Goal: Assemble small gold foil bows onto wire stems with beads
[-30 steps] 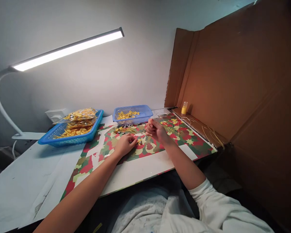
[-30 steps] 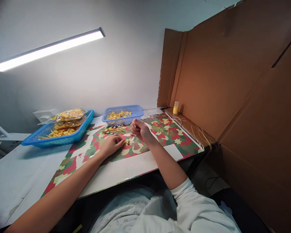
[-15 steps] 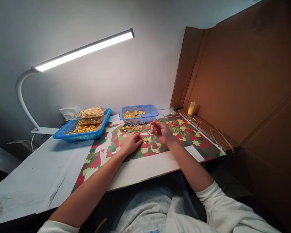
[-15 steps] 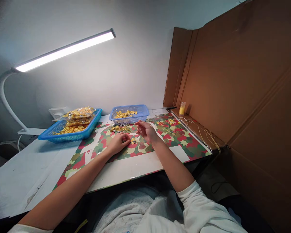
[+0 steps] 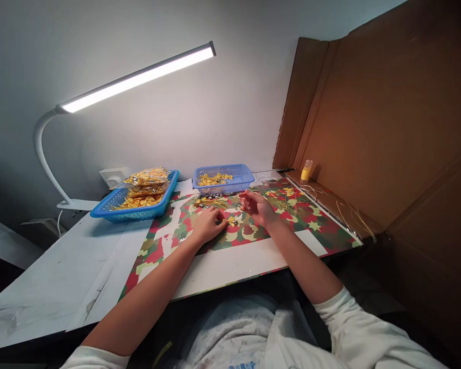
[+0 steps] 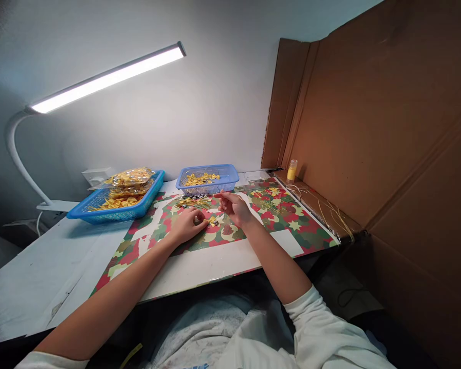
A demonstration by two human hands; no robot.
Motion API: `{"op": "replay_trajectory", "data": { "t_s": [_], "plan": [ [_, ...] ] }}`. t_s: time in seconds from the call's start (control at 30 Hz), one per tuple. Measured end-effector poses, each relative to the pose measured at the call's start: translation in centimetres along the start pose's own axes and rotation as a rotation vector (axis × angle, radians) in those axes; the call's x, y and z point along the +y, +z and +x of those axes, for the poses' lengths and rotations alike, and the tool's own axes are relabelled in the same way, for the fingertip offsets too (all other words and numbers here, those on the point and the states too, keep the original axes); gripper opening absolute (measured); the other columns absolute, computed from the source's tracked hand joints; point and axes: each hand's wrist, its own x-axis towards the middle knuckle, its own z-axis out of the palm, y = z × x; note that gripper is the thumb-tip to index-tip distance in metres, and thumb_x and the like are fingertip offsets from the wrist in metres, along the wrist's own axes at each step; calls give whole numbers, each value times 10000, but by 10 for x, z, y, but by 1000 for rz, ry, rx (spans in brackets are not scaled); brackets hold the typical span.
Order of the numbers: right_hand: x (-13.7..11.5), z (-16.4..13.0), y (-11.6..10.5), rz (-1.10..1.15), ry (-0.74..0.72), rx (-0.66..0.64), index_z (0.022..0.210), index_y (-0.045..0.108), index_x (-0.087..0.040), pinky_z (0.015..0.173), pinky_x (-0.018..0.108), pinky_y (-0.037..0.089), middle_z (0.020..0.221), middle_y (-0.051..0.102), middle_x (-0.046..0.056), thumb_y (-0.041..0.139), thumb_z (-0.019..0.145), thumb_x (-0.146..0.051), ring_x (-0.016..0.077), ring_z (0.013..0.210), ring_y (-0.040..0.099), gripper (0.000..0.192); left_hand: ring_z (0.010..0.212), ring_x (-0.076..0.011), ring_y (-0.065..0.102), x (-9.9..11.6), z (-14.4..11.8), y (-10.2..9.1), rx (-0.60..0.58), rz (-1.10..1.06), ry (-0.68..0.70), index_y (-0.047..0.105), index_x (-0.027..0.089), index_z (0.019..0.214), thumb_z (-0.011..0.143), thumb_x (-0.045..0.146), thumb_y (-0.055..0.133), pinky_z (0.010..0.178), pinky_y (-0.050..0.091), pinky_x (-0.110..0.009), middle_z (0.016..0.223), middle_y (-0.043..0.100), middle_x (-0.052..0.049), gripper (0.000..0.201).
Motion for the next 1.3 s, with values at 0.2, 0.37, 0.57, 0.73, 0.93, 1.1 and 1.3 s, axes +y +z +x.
{"op": "replay_trajectory", "data": {
  "t_s": [0.2, 0.37, 0.57, 0.73, 0.93, 1.1, 1.3],
  "plan": [
    [-1, -1, 3, 7, 6, -5, 630, 623, -171, 540, 234, 370, 537, 406, -52, 722, 680, -353, 70, 506, 352, 213, 717, -184, 562, 0, 1, 0, -50, -103, -58, 575, 200, 683, 752, 358, 595, 618, 406, -286, 774, 622, -37, 174],
    [0, -1, 2, -259, -153, 37, 545, 534, -187, 606, 243, 377, 631, 473, -26, 696, 675, -373, 94, 603, 421, 278, 682, -161, 580, -1, 0, 0, 59, -364, -60, 577, 208, 775, 777, 359, 576, 609, 427, -272, 774, 660, -11, 150],
    [8, 1, -2, -668, -330, 58, 468, 568, -184, 705, 278, 399, 858, 555, 33, 634, 696, -350, 147, 788, 505, 289, 667, -142, 573, 4, 1, -3, 230, -596, -88, 644, 189, 851, 730, 406, 653, 603, 449, -258, 796, 679, -27, 249],
    [23, 5, -2, -806, -358, -55, 486, 601, -190, 729, 298, 422, 940, 599, 62, 599, 731, -347, 190, 900, 542, 291, 624, -136, 565, 12, -2, -7, 150, -766, -119, 668, 162, 733, 679, 444, 704, 583, 434, -252, 712, 670, -34, 289],
    [36, 6, -2, -914, -395, 21, 565, 646, -186, 609, 288, 374, 580, 577, 9, 565, 779, -376, 147, 600, 503, 297, 592, -128, 550, 18, -4, -10, 129, -829, -143, 669, 153, 639, 638, 493, 736, 557, 423, -241, 632, 649, -21, 347],
    [41, 6, 2, -829, -418, 92, 615, 678, -188, 582, 285, 370, 585, 620, 14, 569, 785, -392, 150, 571, 512, 286, 576, -118, 530, 19, -4, -7, 210, -907, -213, 645, 166, 651, 654, 535, 707, 551, 430, -239, 625, 638, -12, 374],
    [44, 4, 3, -810, -398, 125, 573, 657, -193, 539, 276, 326, 521, 566, -3, 587, 764, -390, 133, 519, 451, 284, 573, -111, 539, 17, -4, -3, 163, -979, -233, 610, 167, 672, 585, 535, 760, 557, 448, -240, 634, 626, -3, 406]
  ]
}}
